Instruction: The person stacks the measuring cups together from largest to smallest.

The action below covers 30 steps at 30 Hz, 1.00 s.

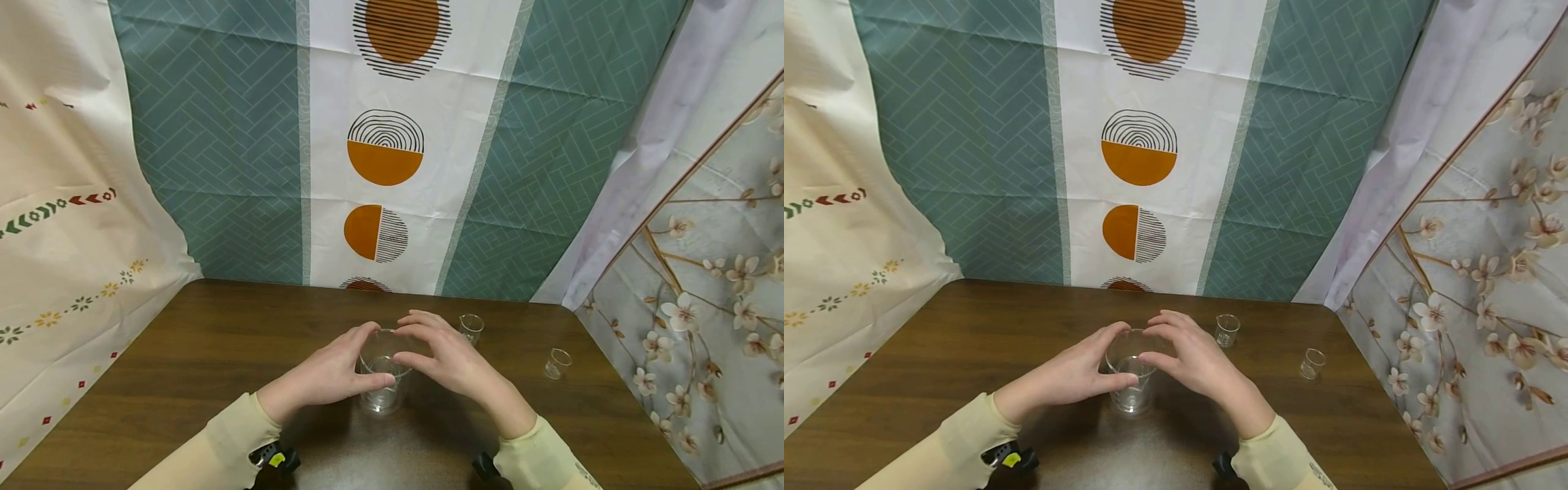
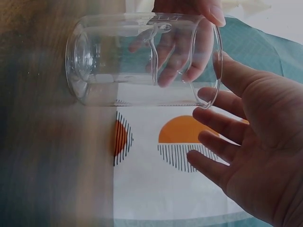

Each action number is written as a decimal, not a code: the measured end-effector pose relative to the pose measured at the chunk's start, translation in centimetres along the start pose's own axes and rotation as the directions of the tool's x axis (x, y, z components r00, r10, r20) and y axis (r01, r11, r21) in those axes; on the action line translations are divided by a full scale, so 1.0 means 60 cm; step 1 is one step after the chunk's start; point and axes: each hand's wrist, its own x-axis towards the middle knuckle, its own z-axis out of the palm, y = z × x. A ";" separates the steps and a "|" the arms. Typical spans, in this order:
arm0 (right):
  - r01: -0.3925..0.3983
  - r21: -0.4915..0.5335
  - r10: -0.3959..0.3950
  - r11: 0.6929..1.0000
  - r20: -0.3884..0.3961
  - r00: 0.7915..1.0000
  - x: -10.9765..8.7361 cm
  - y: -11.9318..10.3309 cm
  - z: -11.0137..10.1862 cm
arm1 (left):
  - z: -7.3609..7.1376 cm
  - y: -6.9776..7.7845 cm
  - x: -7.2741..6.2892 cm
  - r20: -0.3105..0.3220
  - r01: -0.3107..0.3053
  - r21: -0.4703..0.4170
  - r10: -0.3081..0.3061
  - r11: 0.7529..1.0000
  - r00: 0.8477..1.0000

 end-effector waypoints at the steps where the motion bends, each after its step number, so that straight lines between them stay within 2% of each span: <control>1: -0.001 -0.001 0.001 1.000 -0.002 1.000 -0.001 0.000 0.000 | 0.001 0.000 0.000 0.003 0.003 -0.001 -0.003 1.000 1.000; 9: -0.009 0.003 0.009 1.000 -0.013 1.000 -0.005 0.001 0.001 | 0.004 -0.001 0.002 0.008 0.013 -0.010 -0.013 1.000 1.000; 18: -0.025 -0.023 0.024 0.999 -0.031 0.999 -0.009 0.001 -0.003 | 0.002 -0.003 0.004 -0.008 -0.025 -0.018 0.025 1.000 1.000; 30: -0.036 -0.038 0.034 0.999 -0.034 0.999 -0.013 0.008 -0.009 | 0.002 0.000 0.002 -0.013 -0.026 -0.021 0.026 0.999 1.000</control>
